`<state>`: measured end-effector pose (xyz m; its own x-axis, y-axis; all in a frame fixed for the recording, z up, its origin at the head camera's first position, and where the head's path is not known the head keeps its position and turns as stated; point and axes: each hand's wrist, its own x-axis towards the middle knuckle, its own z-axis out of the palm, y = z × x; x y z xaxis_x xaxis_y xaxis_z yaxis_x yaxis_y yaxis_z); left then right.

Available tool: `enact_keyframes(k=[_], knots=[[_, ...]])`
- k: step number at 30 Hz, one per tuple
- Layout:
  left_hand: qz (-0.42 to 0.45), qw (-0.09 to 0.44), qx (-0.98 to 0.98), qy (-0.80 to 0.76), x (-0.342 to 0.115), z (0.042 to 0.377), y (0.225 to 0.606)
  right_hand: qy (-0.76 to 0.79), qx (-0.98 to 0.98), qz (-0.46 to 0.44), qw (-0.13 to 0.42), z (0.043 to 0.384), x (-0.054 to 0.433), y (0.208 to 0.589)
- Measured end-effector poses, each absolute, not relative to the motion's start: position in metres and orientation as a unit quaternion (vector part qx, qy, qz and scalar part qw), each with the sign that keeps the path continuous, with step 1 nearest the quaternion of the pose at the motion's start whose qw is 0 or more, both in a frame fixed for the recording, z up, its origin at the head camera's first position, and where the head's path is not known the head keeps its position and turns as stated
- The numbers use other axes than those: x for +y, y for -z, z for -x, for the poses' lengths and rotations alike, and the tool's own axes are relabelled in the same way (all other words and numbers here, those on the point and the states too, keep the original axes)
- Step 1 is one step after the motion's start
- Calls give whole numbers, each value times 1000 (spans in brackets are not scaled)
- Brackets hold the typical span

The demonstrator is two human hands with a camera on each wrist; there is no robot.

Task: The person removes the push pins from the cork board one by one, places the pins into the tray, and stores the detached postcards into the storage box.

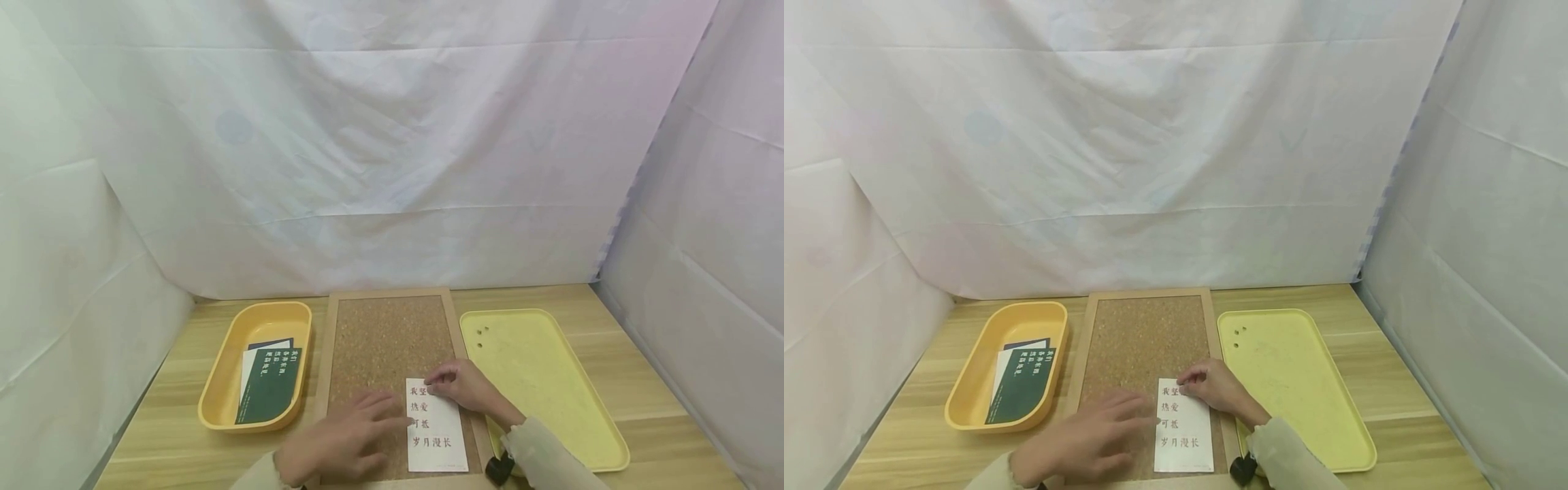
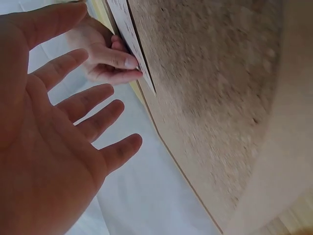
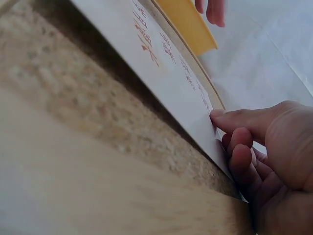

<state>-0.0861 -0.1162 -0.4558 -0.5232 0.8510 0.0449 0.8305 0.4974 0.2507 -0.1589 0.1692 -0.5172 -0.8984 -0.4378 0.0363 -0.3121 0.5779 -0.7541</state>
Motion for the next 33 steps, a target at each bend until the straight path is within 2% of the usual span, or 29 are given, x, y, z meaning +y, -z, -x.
enact_keyframes(k=[8,13,27,33], knots=[[-481,75,869,-87,-104,85,455,399,893,193,79,159,168,516],[-479,77,872,-69,-99,86,458,400,894,186,77,158,168,516],[-434,197,877,-65,-84,92,462,411,888,187,89,158,169,515],[-430,213,875,-71,-83,92,461,405,890,190,92,158,168,512]])
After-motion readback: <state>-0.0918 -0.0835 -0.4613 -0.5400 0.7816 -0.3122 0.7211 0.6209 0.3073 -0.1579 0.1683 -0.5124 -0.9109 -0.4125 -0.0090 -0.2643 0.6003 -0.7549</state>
